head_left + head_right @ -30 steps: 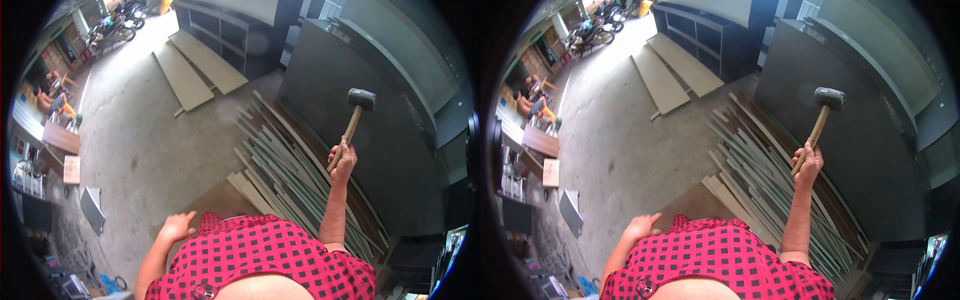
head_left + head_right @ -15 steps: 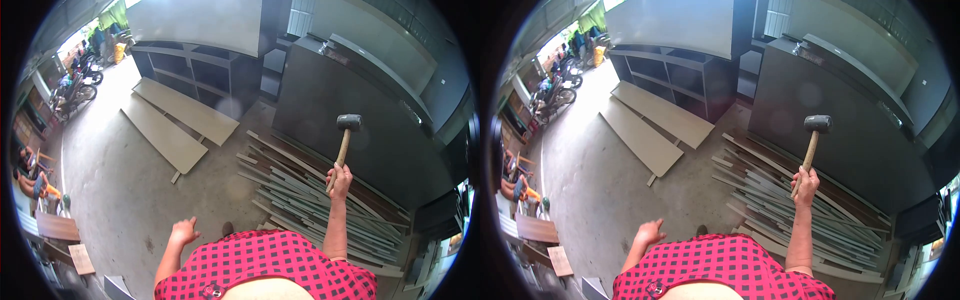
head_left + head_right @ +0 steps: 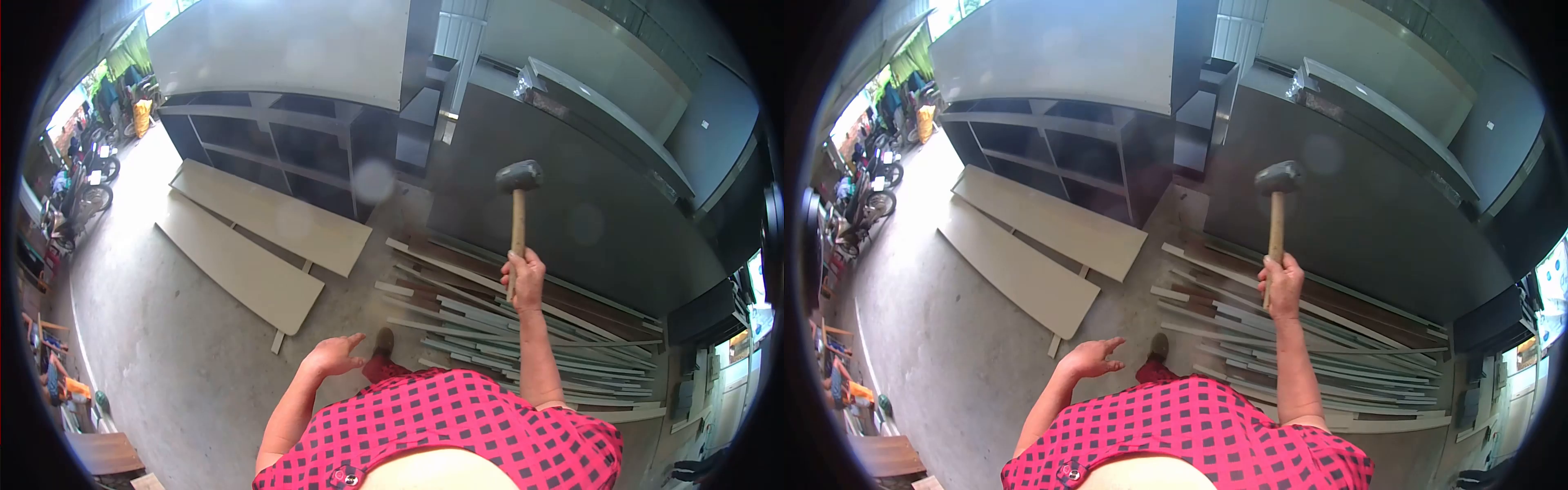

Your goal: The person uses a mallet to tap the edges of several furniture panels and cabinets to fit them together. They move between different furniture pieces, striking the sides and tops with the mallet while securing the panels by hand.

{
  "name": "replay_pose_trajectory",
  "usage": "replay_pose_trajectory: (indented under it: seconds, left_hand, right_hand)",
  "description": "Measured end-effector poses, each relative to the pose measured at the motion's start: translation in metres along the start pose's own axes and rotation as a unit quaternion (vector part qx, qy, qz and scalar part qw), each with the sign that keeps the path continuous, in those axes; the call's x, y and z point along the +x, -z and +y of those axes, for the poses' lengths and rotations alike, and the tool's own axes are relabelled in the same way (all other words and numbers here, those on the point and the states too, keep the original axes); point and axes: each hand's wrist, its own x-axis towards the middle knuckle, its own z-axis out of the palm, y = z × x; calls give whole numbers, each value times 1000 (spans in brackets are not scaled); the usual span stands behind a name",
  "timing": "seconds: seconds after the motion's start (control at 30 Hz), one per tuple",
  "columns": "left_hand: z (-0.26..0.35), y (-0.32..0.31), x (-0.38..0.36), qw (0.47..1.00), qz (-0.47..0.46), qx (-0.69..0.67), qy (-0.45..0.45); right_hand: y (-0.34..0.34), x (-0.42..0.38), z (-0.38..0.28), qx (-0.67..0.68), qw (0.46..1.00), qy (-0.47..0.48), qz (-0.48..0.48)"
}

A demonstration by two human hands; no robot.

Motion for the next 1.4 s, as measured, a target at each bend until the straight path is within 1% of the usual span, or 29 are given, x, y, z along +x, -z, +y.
replay_pose_trajectory:
  seconds: [0.07,0.1,0.13,0.17,0.2,0.27,0.33,0.37,0.4,0.43,0.5,0.53,0.6,0.63,0.7,0.73,0.8,0.87,0.93,1.0,1.03,1.1,1.13,1.2,1.23,1.3,1.33,1.4]
  left_hand:
    - [-19,24,33,999,8,-10,-37]
    - [-26,39,46,999,4,1,-38]
    - [-28,55,58,999,24,2,-32]
    - [-26,69,68,998,46,4,-30]
    - [-28,86,76,1000,18,-14,-15]
    - [-44,102,100,1000,15,-2,-12]
    - [-62,107,117,1000,8,3,-8]
    - [-69,110,124,1000,-6,0,19]
    - [-75,107,142,999,-4,-3,36]
    - [-80,104,146,1000,-12,-1,27]
    - [-83,111,159,997,-70,-9,38]
    - [-78,125,169,997,-74,-5,30]
    - [-70,152,187,987,-156,-39,30]
    - [-75,157,205,988,-151,-34,19]
    - [-95,166,234,992,-109,23,-53]
    - [-104,172,251,991,-113,27,-60]
    - [-122,188,286,994,-48,46,-86]
    - [-121,217,316,993,-42,43,-100]
    - [-129,246,343,992,-42,39,-113]
    - [-141,268,370,984,48,4,-171]
    - [-146,282,385,983,46,1,-175]
    - [-157,314,418,955,210,75,-197]
    - [-162,331,428,955,208,73,-200]
    - [-161,372,449,920,319,86,-209]
    - [-160,391,460,921,318,84,-210]
    - [-161,425,481,912,351,88,-196]
    - [-164,436,493,913,347,87,-195]
    - [-171,452,523,912,366,89,-162]
  right_hand:
    - [-29,30,22,-7,1000,1,-22]
    - [-42,46,34,-3,1000,-3,-30]
    - [-57,59,36,7,999,-24,-41]
    - [-67,68,33,16,998,-40,-50]
    - [-78,80,32,21,998,-43,-39]
    - [-95,107,27,13,995,-73,-64]
    - [-104,134,12,6,996,-70,-61]
    - [-107,147,2,-1,996,-66,-64]
    - [-106,163,-8,-19,997,-39,-63]
    - [-104,174,-15,-22,998,-41,-51]
    - [-99,201,-35,-82,996,10,-27]
    - [-98,214,-48,-84,996,10,-17]
    - [-97,236,-71,-139,990,27,11]
    - [-97,250,-78,-140,989,36,19]
    - [-100,268,-86,-160,986,38,37]
    - [-105,275,-90,-164,984,42,49]
    - [-113,295,-95,-169,983,34,62]
    - [-126,316,-98,-174,981,35,72]
    - [-141,340,-101,-169,983,11,74]
    - [-159,368,-110,-164,983,2,82]
    - [-169,383,-113,-153,985,-8,82]
    - [-183,419,-113,-166,982,-18,91]
    - [-189,430,-111,-178,979,-29,97]
    - [-194,461,-103,-188,976,-45,104]
    - [-198,472,-101,-195,973,-58,108]
    - [-209,485,-103,-190,973,-59,116]
    - [-214,489,-102,-186,973,-60,123]
    - [-220,497,-99,-188,972,-63,129]
